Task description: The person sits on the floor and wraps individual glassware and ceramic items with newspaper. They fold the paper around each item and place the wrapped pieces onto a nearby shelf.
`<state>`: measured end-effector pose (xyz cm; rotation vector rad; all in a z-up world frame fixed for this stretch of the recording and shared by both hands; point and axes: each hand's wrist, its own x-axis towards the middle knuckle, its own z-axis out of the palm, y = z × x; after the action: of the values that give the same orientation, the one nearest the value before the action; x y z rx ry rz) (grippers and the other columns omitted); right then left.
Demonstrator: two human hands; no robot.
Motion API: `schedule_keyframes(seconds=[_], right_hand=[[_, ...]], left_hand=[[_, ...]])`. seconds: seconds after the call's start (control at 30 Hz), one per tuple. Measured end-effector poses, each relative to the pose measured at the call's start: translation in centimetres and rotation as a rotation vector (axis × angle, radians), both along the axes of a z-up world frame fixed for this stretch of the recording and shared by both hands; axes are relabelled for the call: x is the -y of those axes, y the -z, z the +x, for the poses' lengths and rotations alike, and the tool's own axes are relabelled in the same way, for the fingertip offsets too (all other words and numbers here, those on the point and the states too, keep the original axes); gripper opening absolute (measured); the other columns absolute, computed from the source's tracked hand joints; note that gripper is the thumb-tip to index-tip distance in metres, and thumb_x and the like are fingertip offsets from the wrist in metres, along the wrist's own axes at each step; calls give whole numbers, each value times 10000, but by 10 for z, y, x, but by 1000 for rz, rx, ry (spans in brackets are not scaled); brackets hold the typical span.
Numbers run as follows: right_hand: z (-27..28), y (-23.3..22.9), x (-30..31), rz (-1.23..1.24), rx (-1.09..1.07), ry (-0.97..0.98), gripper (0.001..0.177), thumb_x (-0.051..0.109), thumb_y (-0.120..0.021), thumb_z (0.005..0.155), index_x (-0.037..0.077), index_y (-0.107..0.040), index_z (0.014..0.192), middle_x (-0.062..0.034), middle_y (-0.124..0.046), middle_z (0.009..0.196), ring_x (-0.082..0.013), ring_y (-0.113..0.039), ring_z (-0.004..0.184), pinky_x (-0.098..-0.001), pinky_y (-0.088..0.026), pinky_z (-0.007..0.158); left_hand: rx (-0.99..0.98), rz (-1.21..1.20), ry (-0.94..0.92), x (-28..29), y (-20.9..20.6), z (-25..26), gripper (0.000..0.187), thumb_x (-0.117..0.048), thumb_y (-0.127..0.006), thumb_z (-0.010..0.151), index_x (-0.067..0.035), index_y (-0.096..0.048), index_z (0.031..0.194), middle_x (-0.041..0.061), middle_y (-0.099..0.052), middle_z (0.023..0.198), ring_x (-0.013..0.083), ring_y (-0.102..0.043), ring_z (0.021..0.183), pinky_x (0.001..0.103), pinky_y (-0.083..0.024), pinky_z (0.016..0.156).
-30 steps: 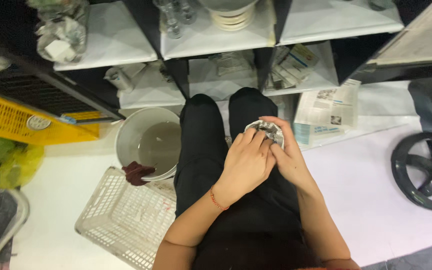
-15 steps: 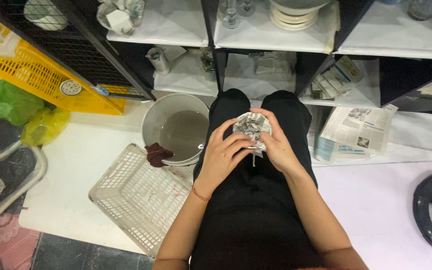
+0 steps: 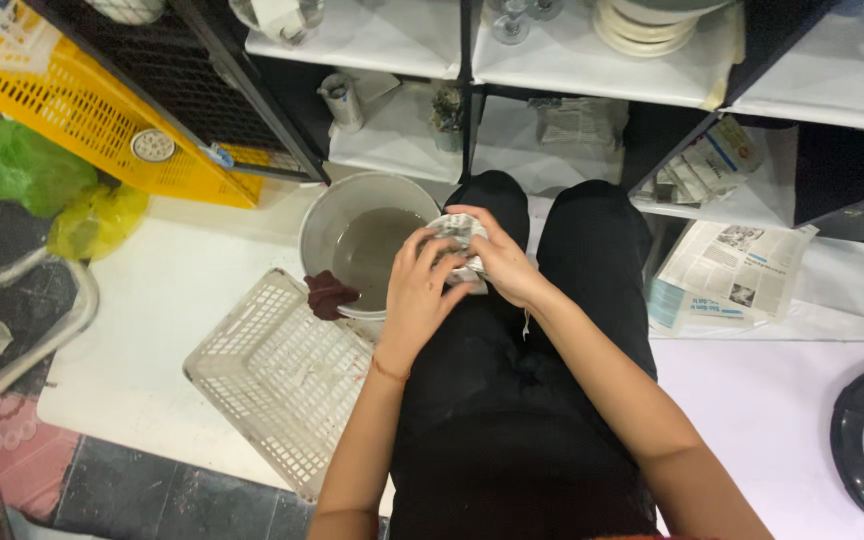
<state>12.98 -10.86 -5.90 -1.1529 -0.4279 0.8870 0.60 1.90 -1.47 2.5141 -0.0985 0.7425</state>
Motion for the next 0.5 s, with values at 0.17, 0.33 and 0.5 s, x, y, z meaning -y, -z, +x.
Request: schedule_keyframes(seconds=[0.17,0.33,0.5], right_hand=[[32,25,-48,-27,-112,-9,548,65,-417,944,126,-449,1487,-95,-607,1205,-189,-622,994,-344,-552,817],[60,76,-88,-165,119,49,533,290,-514,1037,154,-345,1524,-57,-557,1283,-149,-608,1072,-341,-560,909],[91,141,-136,-233,575,214,521,382,-578,1068,36,-446,1434,-156,-674,1221,-230,-689,1062,-356,-540,922]], left_hand=[[26,21,-37,-39,27,28,325,-210,-842,745,-67,-660,973,75,-640,1005,311,-585,1072,459,-468,990],[9,-2,-144,-93,74,76,303,-140,-825,727,-50,-659,964,89,-654,1005,317,-592,1038,433,-472,929],[0,64,-254,-148,128,133,312,-179,-823,733,-73,-678,989,82,-668,1015,315,-588,1030,448,-458,938]])
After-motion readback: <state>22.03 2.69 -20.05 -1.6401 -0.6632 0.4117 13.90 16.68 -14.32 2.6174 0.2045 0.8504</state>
